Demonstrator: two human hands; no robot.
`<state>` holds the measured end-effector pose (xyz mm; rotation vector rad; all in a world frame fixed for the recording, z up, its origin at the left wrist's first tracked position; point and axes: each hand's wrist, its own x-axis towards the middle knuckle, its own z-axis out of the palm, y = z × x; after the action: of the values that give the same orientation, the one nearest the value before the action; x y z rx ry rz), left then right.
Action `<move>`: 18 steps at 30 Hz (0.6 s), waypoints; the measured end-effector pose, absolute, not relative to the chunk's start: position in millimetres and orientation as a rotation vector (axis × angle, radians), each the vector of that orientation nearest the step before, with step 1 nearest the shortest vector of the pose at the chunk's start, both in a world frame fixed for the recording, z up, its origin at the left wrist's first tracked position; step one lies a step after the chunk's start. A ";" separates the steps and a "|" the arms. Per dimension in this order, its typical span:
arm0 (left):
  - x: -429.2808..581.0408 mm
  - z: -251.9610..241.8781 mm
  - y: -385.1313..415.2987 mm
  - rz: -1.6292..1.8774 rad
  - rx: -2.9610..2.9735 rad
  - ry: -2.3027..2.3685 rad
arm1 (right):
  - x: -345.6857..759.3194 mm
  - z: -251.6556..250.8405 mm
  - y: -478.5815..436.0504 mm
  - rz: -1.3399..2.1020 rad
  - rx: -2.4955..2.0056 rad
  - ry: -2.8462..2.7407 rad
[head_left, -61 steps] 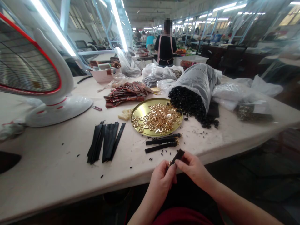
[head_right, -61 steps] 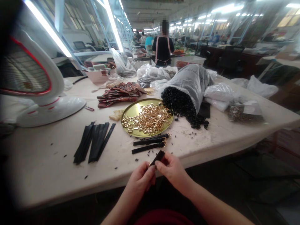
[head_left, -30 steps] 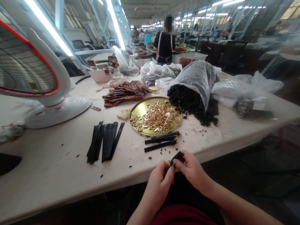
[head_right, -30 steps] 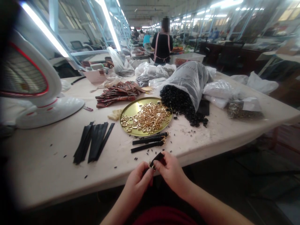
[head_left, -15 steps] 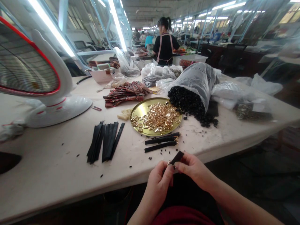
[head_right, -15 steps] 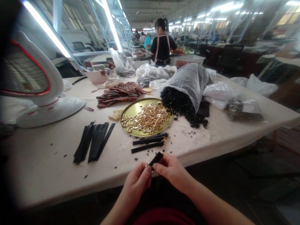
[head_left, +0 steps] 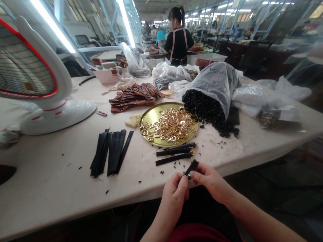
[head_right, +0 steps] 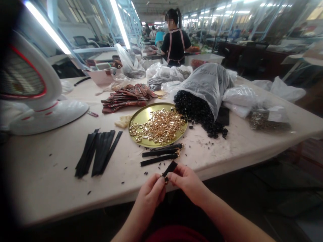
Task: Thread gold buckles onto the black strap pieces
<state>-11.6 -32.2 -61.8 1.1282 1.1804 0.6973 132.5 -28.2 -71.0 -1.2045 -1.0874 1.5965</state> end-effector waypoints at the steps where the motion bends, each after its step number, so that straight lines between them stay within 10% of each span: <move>1: -10.8 -62.9 -32.1 0.708 1.137 1.197 | 132.1 -70.0 -27.9 1.422 -1.282 -1.251; 7: -13.7 -66.7 -29.2 0.675 1.438 1.327 | 129.5 -73.6 -24.8 0.610 -1.554 -1.809; 18: -25.2 -62.6 -14.7 0.628 1.346 1.181 | 135.1 -52.2 -28.8 1.082 -1.257 -1.778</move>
<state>-25.2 -14.7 -62.6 1.3460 1.1809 0.6281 135.1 -28.8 -52.2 -1.2568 -1.7777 1.0821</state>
